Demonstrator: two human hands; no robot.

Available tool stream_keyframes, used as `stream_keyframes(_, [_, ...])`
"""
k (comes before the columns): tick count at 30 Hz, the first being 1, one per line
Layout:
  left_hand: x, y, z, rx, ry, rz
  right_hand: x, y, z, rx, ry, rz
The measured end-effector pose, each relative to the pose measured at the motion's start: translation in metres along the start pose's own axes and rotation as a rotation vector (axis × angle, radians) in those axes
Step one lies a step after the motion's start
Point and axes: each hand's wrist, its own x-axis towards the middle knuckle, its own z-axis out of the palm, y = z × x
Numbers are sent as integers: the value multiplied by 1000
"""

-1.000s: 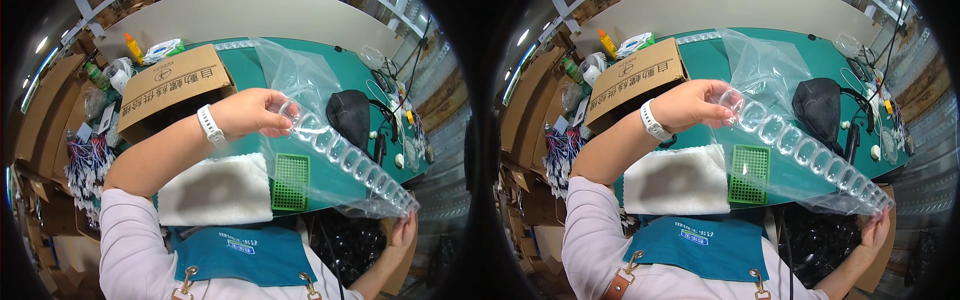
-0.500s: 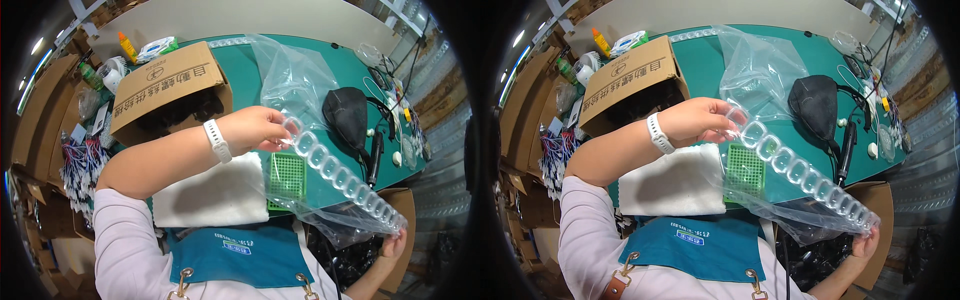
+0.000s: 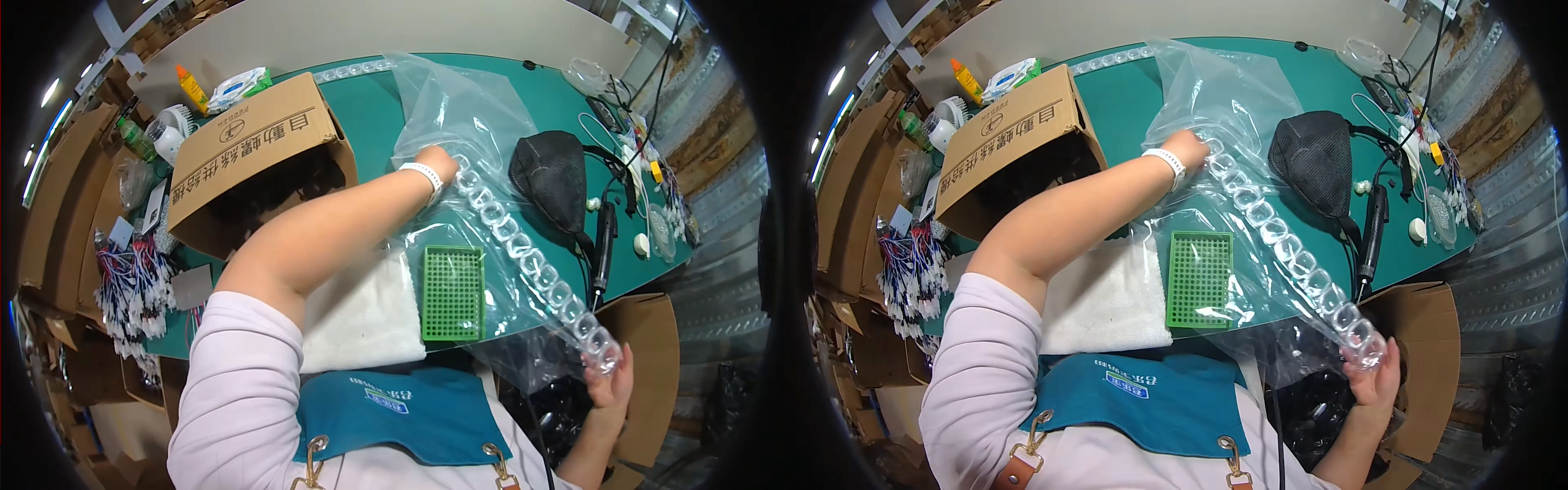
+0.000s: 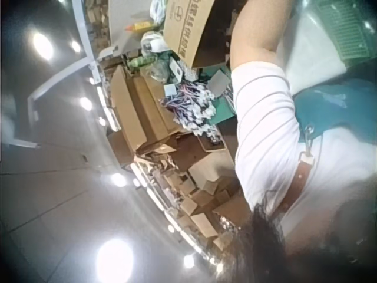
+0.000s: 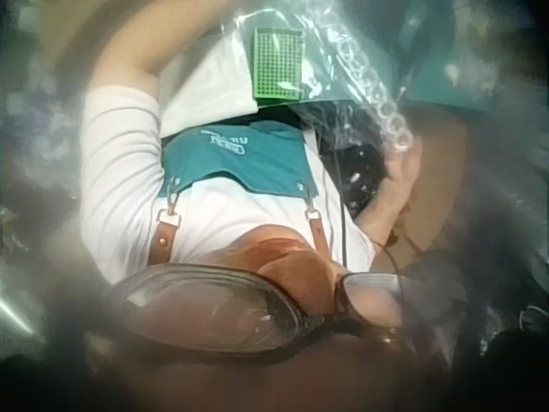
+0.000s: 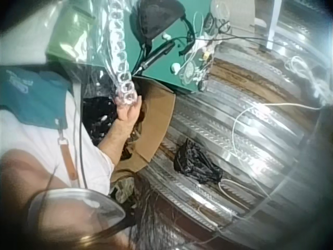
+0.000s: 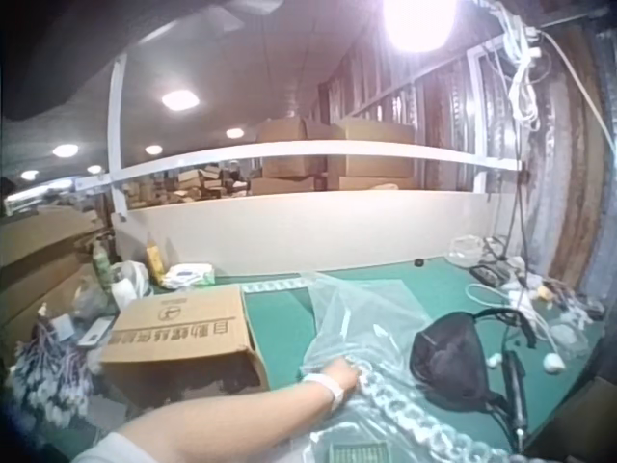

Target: The person assembles electronic components on a workbench, using a screwdriver to secure parts into black plastic housings. They handle wires, clear plastic covers, and small black rings, placing finished units into a cardboard box.

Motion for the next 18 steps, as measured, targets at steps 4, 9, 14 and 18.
stream_keyframes(4, [-36, -2, 2, 357, 323, 303, 18, 2, 6, -561, 33, 69])
stream_keyframes(9, [-88, 4, -28, 782, 576, 741, 18, 4, 15, -945, -18, 135])
stream_keyframes(14, [-78, -22, -26, 555, 358, 343, 31, 33, 20, -638, -2, 7])
stream_keyframes(18, [-82, -21, -30, 263, 279, 375, 35, 53, 45, -585, 18, -28])
